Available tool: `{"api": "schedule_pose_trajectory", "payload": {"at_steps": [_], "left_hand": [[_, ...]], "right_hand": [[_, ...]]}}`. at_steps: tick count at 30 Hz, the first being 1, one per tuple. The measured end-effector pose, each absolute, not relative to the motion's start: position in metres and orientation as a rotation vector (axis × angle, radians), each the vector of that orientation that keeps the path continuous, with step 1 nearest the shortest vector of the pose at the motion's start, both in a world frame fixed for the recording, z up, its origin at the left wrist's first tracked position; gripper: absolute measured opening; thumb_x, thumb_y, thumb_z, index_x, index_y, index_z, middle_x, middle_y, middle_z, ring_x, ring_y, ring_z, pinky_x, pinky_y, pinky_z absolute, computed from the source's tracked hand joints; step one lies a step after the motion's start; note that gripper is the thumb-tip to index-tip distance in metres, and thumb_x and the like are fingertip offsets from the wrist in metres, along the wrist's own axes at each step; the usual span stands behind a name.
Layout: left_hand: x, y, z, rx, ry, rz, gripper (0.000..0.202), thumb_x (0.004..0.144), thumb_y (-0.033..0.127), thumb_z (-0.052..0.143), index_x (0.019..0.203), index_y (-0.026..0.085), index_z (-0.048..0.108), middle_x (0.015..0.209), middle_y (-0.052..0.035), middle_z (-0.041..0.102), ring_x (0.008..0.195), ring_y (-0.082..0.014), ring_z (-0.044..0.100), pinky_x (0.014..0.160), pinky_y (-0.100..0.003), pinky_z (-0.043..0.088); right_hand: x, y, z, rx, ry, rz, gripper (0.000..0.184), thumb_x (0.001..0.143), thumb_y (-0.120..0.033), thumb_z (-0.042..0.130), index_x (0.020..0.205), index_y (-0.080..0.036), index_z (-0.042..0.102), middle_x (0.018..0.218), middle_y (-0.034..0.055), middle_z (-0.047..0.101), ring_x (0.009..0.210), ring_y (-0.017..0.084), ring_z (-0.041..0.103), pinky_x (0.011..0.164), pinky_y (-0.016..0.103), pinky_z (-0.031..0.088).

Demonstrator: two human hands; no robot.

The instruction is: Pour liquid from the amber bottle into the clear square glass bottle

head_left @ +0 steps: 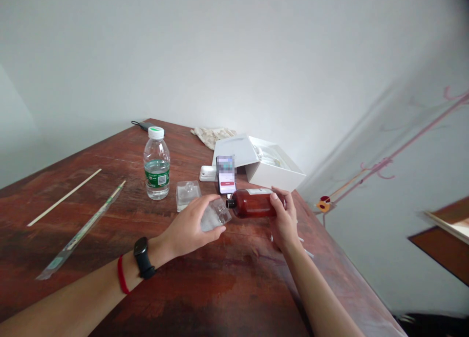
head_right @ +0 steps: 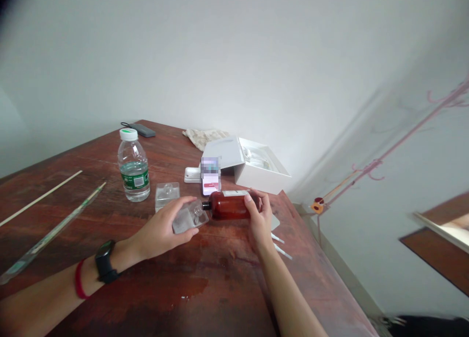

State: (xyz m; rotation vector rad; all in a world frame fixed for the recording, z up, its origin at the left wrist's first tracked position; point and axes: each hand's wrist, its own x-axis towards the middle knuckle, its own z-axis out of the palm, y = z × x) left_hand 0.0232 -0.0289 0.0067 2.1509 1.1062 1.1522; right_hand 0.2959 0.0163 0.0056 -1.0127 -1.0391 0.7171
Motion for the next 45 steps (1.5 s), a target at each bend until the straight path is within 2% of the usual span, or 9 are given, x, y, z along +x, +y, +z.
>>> {"api": "schedule_pose_trajectory", "payload": {"at_steps": [30, 45], "left_hand": [[0.023, -0.0287, 0.0065, 2.154, 1.107, 1.145, 0.062, 0.088, 0.037, 0.075, 0.144, 0.024, 0.051, 0.146, -0.0136, 0.064, 0.133, -0.033, 0.063, 0.118, -0.054, 0.048], [0.0231, -0.0282, 0.0067, 2.161, 1.113, 1.149, 0.062, 0.088, 0.037, 0.076, 0.143, 0.026, 0.051, 0.145, -0.013, 0.065, 0.133, -0.0333, 0.064, 0.118, -0.054, 0.049]], "right_hand": [[0.2971, 0.0161, 0.004, -1.026, -1.07, 0.689, 0.04, 0.076, -0.054, 0.085, 0.102, -0.027, 0.069, 0.104, 0.002, 0.072, 0.098, 0.024, 0.067, 0.085, 0.038, 0.053], [0.2963, 0.0156, 0.0051, -0.999, -1.042, 0.728, 0.038, 0.075, -0.051, 0.087, 0.101, -0.028, 0.07, 0.103, 0.0, 0.072, 0.096, 0.022, 0.065, 0.085, 0.035, 0.05]]}}
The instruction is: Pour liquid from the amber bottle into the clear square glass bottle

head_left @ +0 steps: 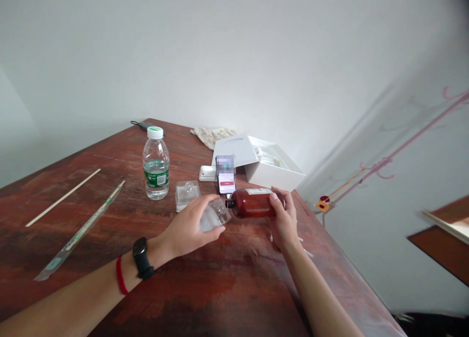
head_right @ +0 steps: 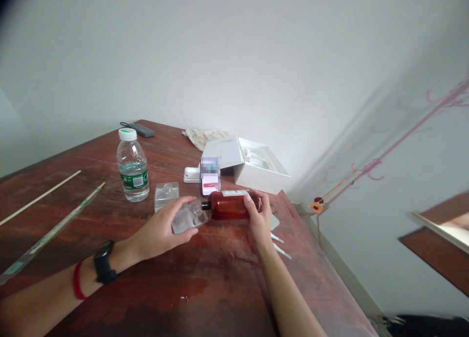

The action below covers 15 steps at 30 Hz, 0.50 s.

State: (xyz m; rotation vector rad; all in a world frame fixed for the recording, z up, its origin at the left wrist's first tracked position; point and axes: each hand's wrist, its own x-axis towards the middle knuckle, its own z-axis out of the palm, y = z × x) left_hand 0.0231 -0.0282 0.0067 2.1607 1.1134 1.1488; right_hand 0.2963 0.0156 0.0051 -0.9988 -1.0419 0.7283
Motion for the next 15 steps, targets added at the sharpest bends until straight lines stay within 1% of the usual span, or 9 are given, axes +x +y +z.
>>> {"api": "schedule_pose_trajectory", "payload": {"at_steps": [6, 11, 15], "left_hand": [[0.023, -0.0288, 0.0063, 2.164, 1.108, 1.151, 0.061, 0.088, 0.036, 0.075, 0.143, 0.025, 0.05, 0.146, -0.0133, 0.064, 0.133, -0.0331, 0.064, 0.118, -0.054, 0.049], [0.0229, -0.0293, 0.0053, 2.159, 1.101, 1.145, 0.063, 0.088, 0.037, 0.076, 0.143, 0.024, 0.049, 0.146, -0.0138, 0.064, 0.133, -0.0333, 0.063, 0.118, -0.055, 0.048], [0.0233, -0.0283, 0.0052, 2.154, 1.105, 1.137, 0.063, 0.087, 0.037, 0.075, 0.143, 0.024, 0.049, 0.146, -0.0137, 0.064, 0.133, -0.0332, 0.063, 0.118, -0.054, 0.048]], "right_hand": [[0.2987, 0.0157, 0.0028, -0.998, -1.066, 0.717, 0.036, 0.078, -0.05, 0.085, 0.102, -0.028, 0.07, 0.104, 0.0006, 0.072, 0.097, 0.022, 0.066, 0.086, 0.036, 0.05], [0.2985, 0.0154, 0.0036, -1.014, -1.068, 0.701, 0.038, 0.077, -0.051, 0.085, 0.103, -0.027, 0.07, 0.104, 0.0019, 0.073, 0.097, 0.023, 0.066, 0.085, 0.036, 0.051], [0.2984, 0.0163, 0.0037, -1.001, -1.057, 0.706, 0.039, 0.075, -0.051, 0.087, 0.102, -0.027, 0.071, 0.103, 0.0012, 0.072, 0.096, 0.022, 0.066, 0.085, 0.035, 0.05]]}}
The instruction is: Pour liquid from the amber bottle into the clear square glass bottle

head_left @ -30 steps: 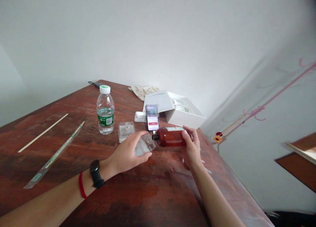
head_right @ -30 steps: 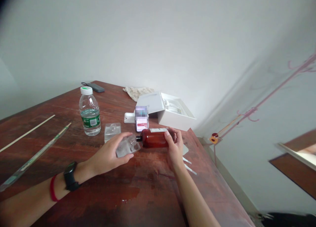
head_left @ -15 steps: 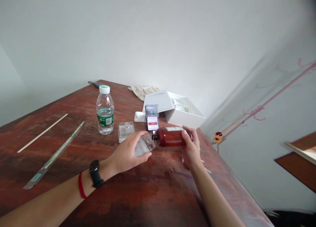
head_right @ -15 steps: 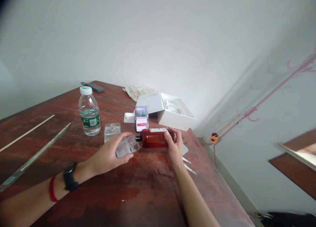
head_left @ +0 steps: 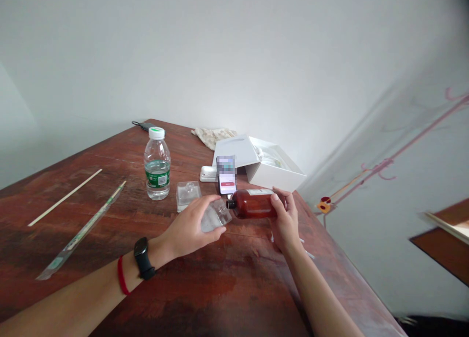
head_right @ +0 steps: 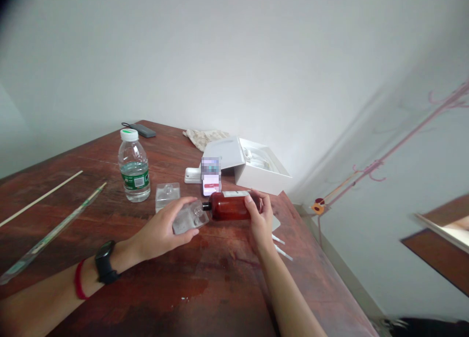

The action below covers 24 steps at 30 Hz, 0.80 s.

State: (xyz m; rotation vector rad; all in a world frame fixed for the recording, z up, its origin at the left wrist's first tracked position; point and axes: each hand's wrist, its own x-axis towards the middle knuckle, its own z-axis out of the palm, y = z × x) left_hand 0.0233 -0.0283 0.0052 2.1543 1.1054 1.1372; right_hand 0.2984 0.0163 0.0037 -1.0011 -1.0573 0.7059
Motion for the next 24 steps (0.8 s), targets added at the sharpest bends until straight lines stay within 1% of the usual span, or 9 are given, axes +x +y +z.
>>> {"api": "schedule_pose_trajectory", "payload": {"at_steps": [7, 15, 24], "left_hand": [[0.0233, -0.0273, 0.0053, 2.15, 1.104, 1.145, 0.062, 0.087, 0.038, 0.075, 0.143, 0.023, 0.05, 0.146, -0.0137, 0.064, 0.133, -0.0334, 0.063, 0.117, -0.054, 0.049], [0.0238, -0.0271, 0.0063, 2.152, 1.103, 1.135, 0.063, 0.088, 0.037, 0.075, 0.143, 0.022, 0.049, 0.146, -0.0145, 0.064, 0.133, -0.0331, 0.063, 0.118, -0.054, 0.048], [0.0234, -0.0266, 0.0055, 2.162, 1.094, 1.14, 0.063, 0.088, 0.037, 0.075, 0.143, 0.023, 0.049, 0.146, -0.0142, 0.064, 0.133, -0.0332, 0.063, 0.117, -0.054, 0.049]], "right_hand": [[0.2973, 0.0154, 0.0052, -1.01, -1.053, 0.702, 0.04, 0.074, -0.052, 0.087, 0.101, -0.027, 0.07, 0.103, 0.0018, 0.072, 0.097, 0.023, 0.065, 0.084, 0.036, 0.05], [0.2969, 0.0156, 0.0057, -1.001, -1.04, 0.721, 0.041, 0.073, -0.052, 0.088, 0.101, -0.027, 0.071, 0.102, 0.0008, 0.072, 0.095, 0.022, 0.064, 0.084, 0.035, 0.048], [0.2976, 0.0146, 0.0052, -1.011, -1.058, 0.707, 0.039, 0.075, -0.052, 0.086, 0.102, -0.028, 0.07, 0.101, 0.0008, 0.072, 0.095, 0.023, 0.065, 0.085, 0.036, 0.049]]}}
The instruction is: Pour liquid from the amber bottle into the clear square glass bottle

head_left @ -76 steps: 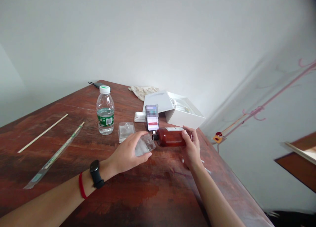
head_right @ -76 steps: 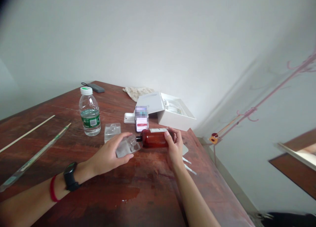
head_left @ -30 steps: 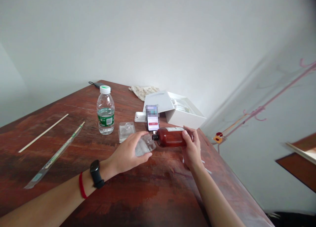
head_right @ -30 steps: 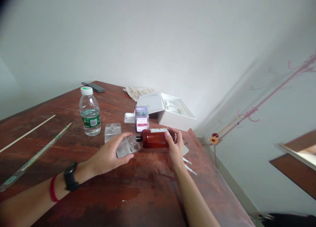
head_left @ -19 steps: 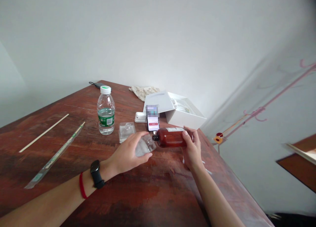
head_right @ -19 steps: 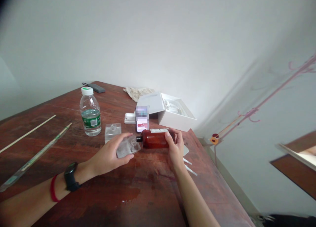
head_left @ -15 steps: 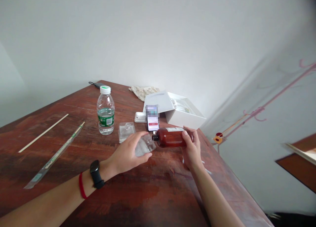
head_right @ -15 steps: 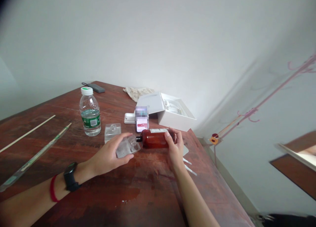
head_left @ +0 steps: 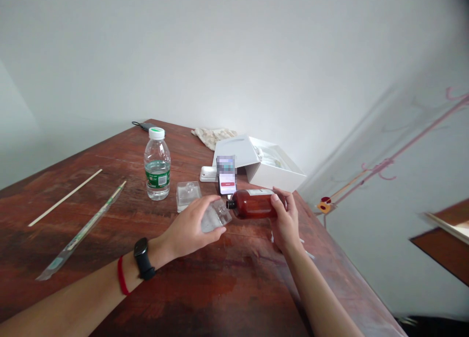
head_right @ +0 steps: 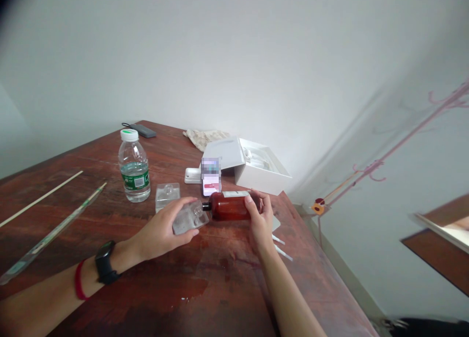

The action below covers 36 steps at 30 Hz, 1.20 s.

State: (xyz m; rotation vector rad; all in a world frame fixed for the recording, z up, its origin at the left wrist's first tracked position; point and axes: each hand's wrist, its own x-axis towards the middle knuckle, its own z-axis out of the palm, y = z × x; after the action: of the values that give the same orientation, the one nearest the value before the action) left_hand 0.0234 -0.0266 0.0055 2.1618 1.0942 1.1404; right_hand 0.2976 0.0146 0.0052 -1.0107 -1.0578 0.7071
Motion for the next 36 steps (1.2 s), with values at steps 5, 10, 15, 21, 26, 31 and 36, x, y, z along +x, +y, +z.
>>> {"api": "schedule_pose_trajectory", "payload": {"at_steps": [5, 10, 15, 21, 26, 31, 36], "left_hand": [[0.0232, -0.027, 0.0049, 2.163, 1.097, 1.146, 0.063, 0.088, 0.038, 0.075, 0.143, 0.023, 0.049, 0.145, -0.0143, 0.064, 0.132, -0.0332, 0.063, 0.117, -0.054, 0.049], [0.0235, -0.0275, 0.005, 2.154, 1.098, 1.149, 0.063, 0.087, 0.037, 0.075, 0.143, 0.024, 0.049, 0.145, -0.0136, 0.064, 0.132, -0.0327, 0.064, 0.117, -0.054, 0.049], [0.0233, -0.0277, 0.0045, 2.159, 1.095, 1.145, 0.063, 0.088, 0.038, 0.074, 0.143, 0.023, 0.049, 0.145, -0.0143, 0.064, 0.133, -0.0327, 0.063, 0.117, -0.054, 0.048], [0.0231, -0.0276, 0.004, 2.159, 1.1, 1.157, 0.063, 0.088, 0.038, 0.074, 0.143, 0.023, 0.049, 0.145, -0.0142, 0.064, 0.133, -0.033, 0.063, 0.118, -0.054, 0.048], [0.0232, -0.0284, 0.0049, 2.16, 1.096, 1.158, 0.063, 0.087, 0.037, 0.075, 0.143, 0.024, 0.05, 0.145, -0.0139, 0.064, 0.132, -0.0332, 0.063, 0.117, -0.054, 0.048], [0.0233, -0.0285, 0.0054, 2.159, 1.091, 1.168, 0.062, 0.088, 0.036, 0.075, 0.143, 0.024, 0.05, 0.144, -0.0133, 0.065, 0.132, -0.0329, 0.064, 0.117, -0.054, 0.049], [0.0234, -0.0281, 0.0051, 2.156, 1.106, 1.162, 0.062, 0.087, 0.037, 0.075, 0.143, 0.024, 0.051, 0.144, -0.0133, 0.065, 0.132, -0.0334, 0.064, 0.118, -0.054, 0.048]], "right_hand": [[0.2988, 0.0163, 0.0038, -1.012, -1.066, 0.692, 0.039, 0.076, -0.052, 0.086, 0.102, -0.028, 0.071, 0.102, 0.0008, 0.072, 0.097, 0.023, 0.065, 0.087, 0.036, 0.049], [0.2993, 0.0162, 0.0035, -1.012, -1.06, 0.705, 0.04, 0.075, -0.052, 0.086, 0.102, -0.027, 0.07, 0.103, 0.002, 0.072, 0.097, 0.024, 0.066, 0.085, 0.037, 0.051], [0.2984, 0.0151, 0.0044, -1.013, -1.065, 0.701, 0.039, 0.076, -0.052, 0.086, 0.103, -0.027, 0.07, 0.104, 0.0019, 0.072, 0.097, 0.023, 0.065, 0.084, 0.036, 0.051], [0.2973, 0.0153, 0.0052, -1.026, -1.06, 0.7, 0.042, 0.075, -0.053, 0.086, 0.104, -0.027, 0.07, 0.103, 0.0025, 0.072, 0.094, 0.023, 0.066, 0.082, 0.036, 0.052], [0.2968, 0.0143, 0.006, -1.032, -1.063, 0.684, 0.041, 0.075, -0.053, 0.086, 0.102, -0.027, 0.07, 0.104, 0.0026, 0.073, 0.097, 0.023, 0.066, 0.084, 0.036, 0.052], [0.2978, 0.0145, 0.0056, -1.029, -1.067, 0.678, 0.041, 0.076, -0.052, 0.086, 0.103, -0.027, 0.07, 0.103, 0.002, 0.073, 0.096, 0.023, 0.067, 0.084, 0.037, 0.053], [0.2999, 0.0164, 0.0025, -1.018, -1.057, 0.704, 0.041, 0.076, -0.051, 0.086, 0.105, -0.027, 0.07, 0.104, 0.0017, 0.073, 0.096, 0.023, 0.067, 0.084, 0.036, 0.053]]}}
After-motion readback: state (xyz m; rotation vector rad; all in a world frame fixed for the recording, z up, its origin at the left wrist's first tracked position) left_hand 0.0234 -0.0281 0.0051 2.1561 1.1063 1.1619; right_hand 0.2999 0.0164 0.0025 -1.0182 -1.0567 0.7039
